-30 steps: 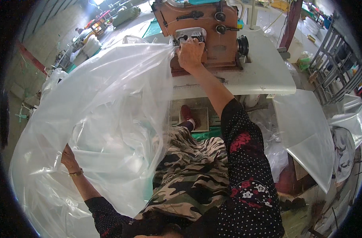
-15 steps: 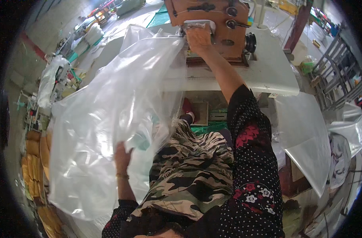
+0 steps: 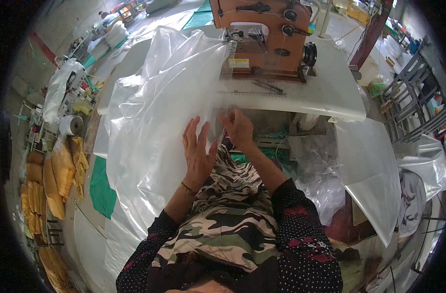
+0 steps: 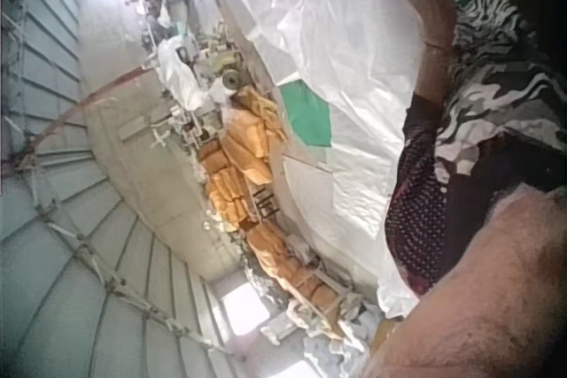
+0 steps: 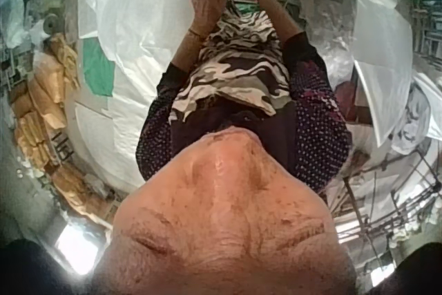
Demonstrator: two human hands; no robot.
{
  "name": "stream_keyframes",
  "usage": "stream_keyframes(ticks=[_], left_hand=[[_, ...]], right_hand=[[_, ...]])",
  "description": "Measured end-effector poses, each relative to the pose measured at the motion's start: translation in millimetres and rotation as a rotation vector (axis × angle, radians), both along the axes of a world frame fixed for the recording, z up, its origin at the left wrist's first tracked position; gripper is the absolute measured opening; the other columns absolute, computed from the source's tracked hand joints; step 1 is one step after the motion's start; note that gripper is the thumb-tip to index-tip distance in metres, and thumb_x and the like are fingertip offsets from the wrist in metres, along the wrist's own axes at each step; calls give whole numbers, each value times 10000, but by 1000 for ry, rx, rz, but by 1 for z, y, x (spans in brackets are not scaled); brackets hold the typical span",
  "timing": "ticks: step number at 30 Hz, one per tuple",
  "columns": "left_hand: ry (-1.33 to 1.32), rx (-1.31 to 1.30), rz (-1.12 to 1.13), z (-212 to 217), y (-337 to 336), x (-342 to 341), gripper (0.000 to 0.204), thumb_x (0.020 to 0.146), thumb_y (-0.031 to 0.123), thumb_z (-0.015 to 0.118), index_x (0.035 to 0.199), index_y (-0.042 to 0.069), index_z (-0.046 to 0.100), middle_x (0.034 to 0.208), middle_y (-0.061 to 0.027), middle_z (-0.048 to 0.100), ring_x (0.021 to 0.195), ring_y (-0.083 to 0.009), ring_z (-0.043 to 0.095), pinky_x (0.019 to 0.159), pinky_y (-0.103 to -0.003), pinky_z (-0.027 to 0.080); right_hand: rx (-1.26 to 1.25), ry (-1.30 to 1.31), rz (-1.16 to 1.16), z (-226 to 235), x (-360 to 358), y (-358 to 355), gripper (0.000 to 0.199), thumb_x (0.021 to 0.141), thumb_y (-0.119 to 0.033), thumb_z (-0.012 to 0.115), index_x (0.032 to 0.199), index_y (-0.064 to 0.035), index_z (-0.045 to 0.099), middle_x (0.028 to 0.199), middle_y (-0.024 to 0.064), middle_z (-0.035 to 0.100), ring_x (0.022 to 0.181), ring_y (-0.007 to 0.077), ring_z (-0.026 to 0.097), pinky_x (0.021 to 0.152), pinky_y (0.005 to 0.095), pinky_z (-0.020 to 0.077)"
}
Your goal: Sewing large white plastic sheets using an industrial sewing machine.
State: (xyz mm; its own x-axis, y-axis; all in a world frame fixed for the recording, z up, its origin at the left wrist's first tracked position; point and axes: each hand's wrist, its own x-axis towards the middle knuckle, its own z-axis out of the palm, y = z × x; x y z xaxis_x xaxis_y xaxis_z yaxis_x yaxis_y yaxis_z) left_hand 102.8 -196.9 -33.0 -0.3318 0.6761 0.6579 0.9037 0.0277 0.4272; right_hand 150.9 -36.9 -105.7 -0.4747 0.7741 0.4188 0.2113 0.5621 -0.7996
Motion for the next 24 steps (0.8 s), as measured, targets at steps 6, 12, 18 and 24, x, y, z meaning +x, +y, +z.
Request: stream_keyframes(ticks=[6, 12, 18, 24], left_hand=[[250, -295, 483, -31, -15, -23, 686, 756, 126, 687, 1391, 79, 430, 1426, -154, 354, 1334, -391, 319, 1062, -532, 273], [150, -101, 495, -27, -72, -90, 220, 848, 2, 553, 1050, 31, 636, 874, -118, 643, 800, -320, 645, 690, -369, 527], [-703, -69, 100, 39, -96, -123, 197, 952, 100, 573, 1058, -46, 651, 696, 64, 525, 645, -34, 467, 596, -194, 391], [-951, 34, 6, 78, -90, -116, 242, 960, 140, 579, 1122, -29, 642, 733, 91, 538, 633, -7, 427, 584, -168, 346]], right_hand=[[-576, 391, 447, -51, -6, -8, 365, 920, -264, 640, 700, 5, 529, 598, 53, 554, 560, 115, 534, 539, 327, 441], [-341, 71, 184, -30, 28, 9, 243, 927, -204, 614, 809, 6, 583, 697, 104, 611, 640, 166, 594, 610, 328, 463], [268, 402, 53, 47, 2, -15, 279, 924, -228, 619, 1050, 18, 579, 952, 105, 641, 846, 183, 616, 713, 330, 481], [-737, 745, 245, 23, -58, -19, 296, 955, -296, 592, 1099, -38, 587, 955, 7, 623, 908, 94, 561, 769, 275, 473]])
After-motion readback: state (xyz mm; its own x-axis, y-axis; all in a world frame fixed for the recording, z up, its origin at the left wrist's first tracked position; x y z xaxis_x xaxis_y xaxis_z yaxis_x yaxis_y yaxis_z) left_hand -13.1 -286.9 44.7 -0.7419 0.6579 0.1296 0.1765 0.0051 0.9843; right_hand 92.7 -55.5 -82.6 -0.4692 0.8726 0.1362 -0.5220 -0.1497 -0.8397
